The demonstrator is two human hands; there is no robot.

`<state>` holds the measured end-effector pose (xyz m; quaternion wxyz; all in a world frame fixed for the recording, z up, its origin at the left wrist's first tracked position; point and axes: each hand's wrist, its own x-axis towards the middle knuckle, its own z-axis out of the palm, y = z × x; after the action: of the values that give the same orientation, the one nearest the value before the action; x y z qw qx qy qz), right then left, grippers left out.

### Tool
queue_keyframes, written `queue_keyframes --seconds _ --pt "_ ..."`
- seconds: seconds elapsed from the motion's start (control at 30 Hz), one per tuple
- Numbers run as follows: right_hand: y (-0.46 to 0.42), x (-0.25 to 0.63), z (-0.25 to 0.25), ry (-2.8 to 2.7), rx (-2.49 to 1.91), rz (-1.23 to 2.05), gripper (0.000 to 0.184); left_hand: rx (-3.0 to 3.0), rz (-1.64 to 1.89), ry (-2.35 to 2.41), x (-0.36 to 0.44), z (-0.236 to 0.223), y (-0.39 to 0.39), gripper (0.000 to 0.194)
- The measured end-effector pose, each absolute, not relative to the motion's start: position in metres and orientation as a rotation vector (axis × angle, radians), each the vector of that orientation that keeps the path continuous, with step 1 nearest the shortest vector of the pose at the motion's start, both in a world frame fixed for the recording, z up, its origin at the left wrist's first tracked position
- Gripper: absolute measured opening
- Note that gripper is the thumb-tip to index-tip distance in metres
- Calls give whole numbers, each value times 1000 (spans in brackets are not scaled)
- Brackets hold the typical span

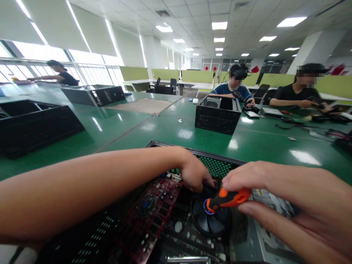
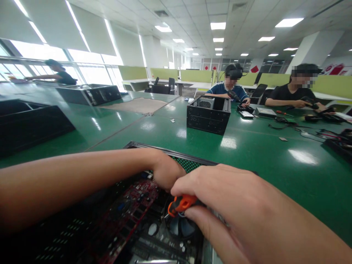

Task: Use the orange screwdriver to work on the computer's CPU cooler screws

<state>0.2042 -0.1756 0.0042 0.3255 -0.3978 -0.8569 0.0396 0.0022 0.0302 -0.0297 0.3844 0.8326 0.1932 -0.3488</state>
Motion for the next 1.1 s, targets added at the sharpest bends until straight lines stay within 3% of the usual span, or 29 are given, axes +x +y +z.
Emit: queue_keyframes --seconds 0.17,0.4,0.7,0.87,1.1 --pt "-180 219 2 -2225 -1114 -75 23 2165 -897 532 1 -28 25 18" --pt "-178 215 -6 -2198 -1064 52 38 2166 -933 588 -3 -20 20 21" --pt "-173 213 -4 -2148 -1082 30 38 2137 -907 579 -1 -23 24 23" --pt "-175 210 -3 -2258 -1080 40 22 2137 -932 570 0 -23 24 20" --pt "-175 208 4 -2306 -1103 -16 26 2135 -930 547 2 -24 25 12"
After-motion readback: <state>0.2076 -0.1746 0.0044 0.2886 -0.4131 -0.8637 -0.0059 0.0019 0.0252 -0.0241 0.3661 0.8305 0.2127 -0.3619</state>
